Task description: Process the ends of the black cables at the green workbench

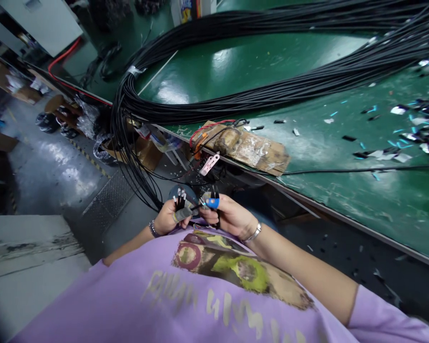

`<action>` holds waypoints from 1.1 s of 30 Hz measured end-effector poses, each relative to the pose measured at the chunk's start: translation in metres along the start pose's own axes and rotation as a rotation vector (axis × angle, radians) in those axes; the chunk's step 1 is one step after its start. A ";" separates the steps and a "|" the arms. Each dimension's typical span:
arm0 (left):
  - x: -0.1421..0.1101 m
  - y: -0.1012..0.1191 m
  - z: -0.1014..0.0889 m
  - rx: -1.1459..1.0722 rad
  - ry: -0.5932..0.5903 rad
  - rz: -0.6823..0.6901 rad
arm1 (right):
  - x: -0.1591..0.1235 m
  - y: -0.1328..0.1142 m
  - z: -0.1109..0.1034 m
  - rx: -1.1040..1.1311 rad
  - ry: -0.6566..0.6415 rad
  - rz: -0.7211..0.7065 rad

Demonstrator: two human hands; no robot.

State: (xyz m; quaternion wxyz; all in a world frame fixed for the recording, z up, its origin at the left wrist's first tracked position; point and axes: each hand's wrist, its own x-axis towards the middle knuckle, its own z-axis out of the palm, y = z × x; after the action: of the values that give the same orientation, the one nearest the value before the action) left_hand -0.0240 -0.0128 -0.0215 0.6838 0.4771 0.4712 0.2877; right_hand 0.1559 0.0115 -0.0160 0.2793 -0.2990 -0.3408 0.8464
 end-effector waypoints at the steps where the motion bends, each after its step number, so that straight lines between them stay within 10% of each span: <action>1: 0.001 -0.001 0.000 -0.024 -0.011 0.002 | 0.000 0.001 0.000 0.037 -0.019 0.011; 4: 0.004 -0.001 0.002 -0.018 0.019 -0.010 | 0.002 -0.002 -0.002 -0.165 0.089 -0.062; 8: 0.001 0.007 0.009 0.198 0.105 -0.060 | 0.003 -0.010 -0.002 -1.126 0.365 -0.262; 11: -0.002 0.016 0.008 0.384 0.120 0.057 | -0.002 -0.017 0.001 -1.606 0.294 -0.280; 16: -0.001 0.019 -0.005 0.172 0.003 -0.064 | -0.010 -0.023 -0.006 -0.966 -0.011 -0.161; 22: 0.011 0.005 0.003 0.016 -0.074 -0.107 | 0.001 -0.002 -0.004 -0.049 0.144 -0.075; 30: 0.007 0.019 0.001 0.239 0.136 0.098 | -0.010 -0.025 -0.004 -1.350 0.264 -0.349; 33: 0.006 0.018 -0.004 0.219 0.096 0.079 | -0.012 -0.026 -0.005 -1.151 0.012 -0.228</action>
State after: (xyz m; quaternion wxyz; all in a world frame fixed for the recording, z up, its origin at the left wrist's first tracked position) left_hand -0.0241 0.0001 -0.0075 0.5923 0.5528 0.5130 0.2836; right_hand 0.1744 0.0209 0.0044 0.1633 -0.3687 -0.7740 0.4883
